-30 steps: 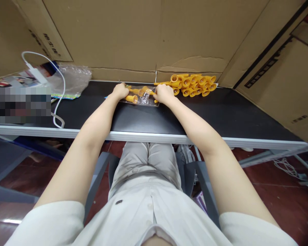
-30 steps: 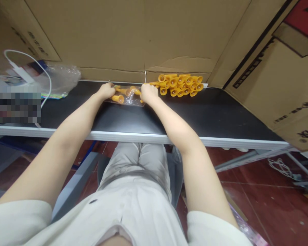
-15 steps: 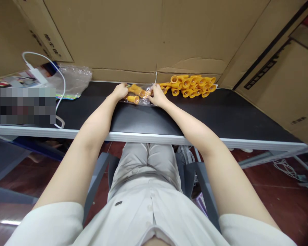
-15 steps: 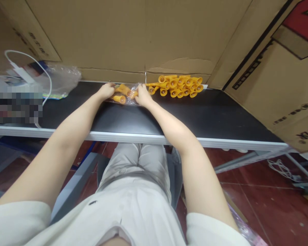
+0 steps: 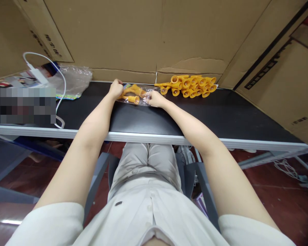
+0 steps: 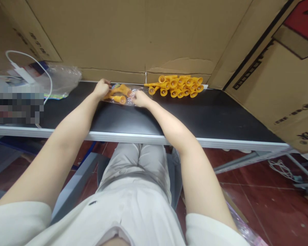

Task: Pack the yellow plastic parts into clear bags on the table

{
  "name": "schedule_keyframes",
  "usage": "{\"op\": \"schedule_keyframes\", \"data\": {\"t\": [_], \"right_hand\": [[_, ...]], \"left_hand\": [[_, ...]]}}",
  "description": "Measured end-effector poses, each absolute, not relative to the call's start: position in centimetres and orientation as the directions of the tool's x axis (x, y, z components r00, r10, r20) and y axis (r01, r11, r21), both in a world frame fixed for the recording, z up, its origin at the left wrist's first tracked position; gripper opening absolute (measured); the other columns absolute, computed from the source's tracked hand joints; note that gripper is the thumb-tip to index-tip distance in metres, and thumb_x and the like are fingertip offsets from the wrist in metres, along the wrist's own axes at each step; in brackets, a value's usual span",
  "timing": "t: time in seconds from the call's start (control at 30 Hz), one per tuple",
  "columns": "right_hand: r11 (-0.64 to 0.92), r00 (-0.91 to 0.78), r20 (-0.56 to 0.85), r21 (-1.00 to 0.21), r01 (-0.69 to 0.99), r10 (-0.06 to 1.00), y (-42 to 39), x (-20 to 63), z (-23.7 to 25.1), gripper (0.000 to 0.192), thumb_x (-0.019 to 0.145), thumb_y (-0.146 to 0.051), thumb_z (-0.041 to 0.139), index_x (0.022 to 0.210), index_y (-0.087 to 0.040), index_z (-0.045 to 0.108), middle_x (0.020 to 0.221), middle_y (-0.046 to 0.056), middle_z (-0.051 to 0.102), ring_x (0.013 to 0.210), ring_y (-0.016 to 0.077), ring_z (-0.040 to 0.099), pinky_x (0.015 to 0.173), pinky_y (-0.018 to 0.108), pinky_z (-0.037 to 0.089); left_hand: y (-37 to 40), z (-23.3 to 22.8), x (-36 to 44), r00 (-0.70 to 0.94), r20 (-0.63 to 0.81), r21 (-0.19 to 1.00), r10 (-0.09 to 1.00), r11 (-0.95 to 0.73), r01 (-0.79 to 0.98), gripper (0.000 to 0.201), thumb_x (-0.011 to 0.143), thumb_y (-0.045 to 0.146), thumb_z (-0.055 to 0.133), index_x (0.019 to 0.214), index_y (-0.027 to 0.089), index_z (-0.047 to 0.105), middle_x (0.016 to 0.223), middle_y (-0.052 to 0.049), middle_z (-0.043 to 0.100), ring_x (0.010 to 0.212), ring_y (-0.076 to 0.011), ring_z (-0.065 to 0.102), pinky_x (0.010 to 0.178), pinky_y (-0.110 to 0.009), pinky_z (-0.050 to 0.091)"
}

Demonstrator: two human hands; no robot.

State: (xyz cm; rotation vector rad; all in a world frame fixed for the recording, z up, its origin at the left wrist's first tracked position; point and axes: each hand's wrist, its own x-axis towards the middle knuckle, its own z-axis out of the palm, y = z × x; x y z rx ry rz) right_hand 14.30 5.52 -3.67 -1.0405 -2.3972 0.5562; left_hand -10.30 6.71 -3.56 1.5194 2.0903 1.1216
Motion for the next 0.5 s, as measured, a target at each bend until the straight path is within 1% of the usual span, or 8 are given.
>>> {"op": "schedule_keyframes", "data": {"t": [0.1,0.17,0.23,0.3,0.37,0.43,0.5], "right_hand": [[0.627,-0.582,0.266,-0.498,0.599,0.768,5.8,14.1,-3.8,0.018,0.084,-0.015,0.066,0.095,-0.014,0.080,0.089,0.004,0.079,0.093,0.0243,0.070,0.091,0.032,0.055],[0.630,-0.587,0.264,-0.492,0.601,0.766,5.8,14.1,-3.8,0.019,0.084,-0.014,0.065,0.097,-0.013,0.080,0.086,0.003,0.076,0.091,0.0229,0.068,0.089,0.031,0.053],[0.630,-0.592,0.255,-0.494,0.600,0.764,5.8,14.1,-3.7,0.020,0.084,-0.015,0.066,0.098,-0.012,0.080,0.086,0.003,0.075,0.090,0.0220,0.067,0.088,0.031,0.052],[0.629,-0.599,0.248,-0.503,0.592,0.762,5.8,14.4,-3.4,0.022,0.085,-0.017,0.067,0.101,-0.011,0.080,0.090,0.004,0.077,0.091,0.0221,0.068,0.090,0.031,0.053],[0.625,-0.596,0.248,-0.515,0.587,0.764,5.7,14.9,-2.9,0.025,0.085,-0.018,0.067,0.104,-0.011,0.081,0.096,0.007,0.080,0.095,0.0237,0.071,0.095,0.034,0.055],[0.604,-0.564,0.255,-0.518,0.606,0.785,5.7,15.5,-2.3,0.026,0.086,-0.017,0.064,0.104,-0.012,0.082,0.101,0.009,0.082,0.101,0.0258,0.075,0.101,0.037,0.058],[0.556,-0.482,0.281,-0.482,0.677,0.830,5.7,16.2,-1.5,0.026,0.089,-0.015,0.061,0.102,-0.013,0.083,0.102,0.012,0.082,0.107,0.0280,0.076,0.105,0.040,0.059]], "left_hand": [[6.2,-3.2,-10.0,-0.358,0.181,0.709,0.916,0.131,0.693,0.061,0.096,0.004,0.045,0.152,0.010,0.067,0.156,-0.015,0.071,0.148,-0.0264,0.064,0.122,-0.035,0.053],[5.6,-2.7,-9.4,-0.308,0.192,0.626,0.932,0.126,0.770,0.058,0.097,0.005,0.046,0.150,0.011,0.070,0.157,-0.015,0.070,0.149,-0.0281,0.063,0.125,-0.034,0.051],[4.9,-2.2,-8.8,-0.253,0.191,0.525,0.948,0.119,0.843,0.055,0.097,0.009,0.053,0.149,0.009,0.071,0.156,-0.017,0.071,0.150,-0.0322,0.063,0.126,-0.035,0.049],[4.5,-1.9,-8.4,-0.242,0.176,0.446,0.954,0.142,0.884,0.055,0.094,0.012,0.063,0.148,0.008,0.071,0.155,-0.020,0.071,0.150,-0.0372,0.063,0.127,-0.038,0.049],[4.2,-1.8,-8.4,-0.275,0.166,0.396,0.947,0.192,0.898,0.056,0.090,0.016,0.069,0.146,0.009,0.073,0.153,-0.022,0.071,0.148,-0.0415,0.063,0.127,-0.043,0.049],[4.2,-1.8,-8.6,-0.312,0.154,0.374,0.937,0.237,0.896,0.054,0.089,0.020,0.073,0.142,0.009,0.075,0.150,-0.023,0.073,0.146,-0.0434,0.065,0.127,-0.046,0.050],[4.3,-1.8,-8.8,-0.335,0.146,0.388,0.931,0.257,0.885,0.053,0.087,0.019,0.075,0.139,0.009,0.076,0.148,-0.023,0.073,0.144,-0.0427,0.065,0.125,-0.045,0.051]]}}
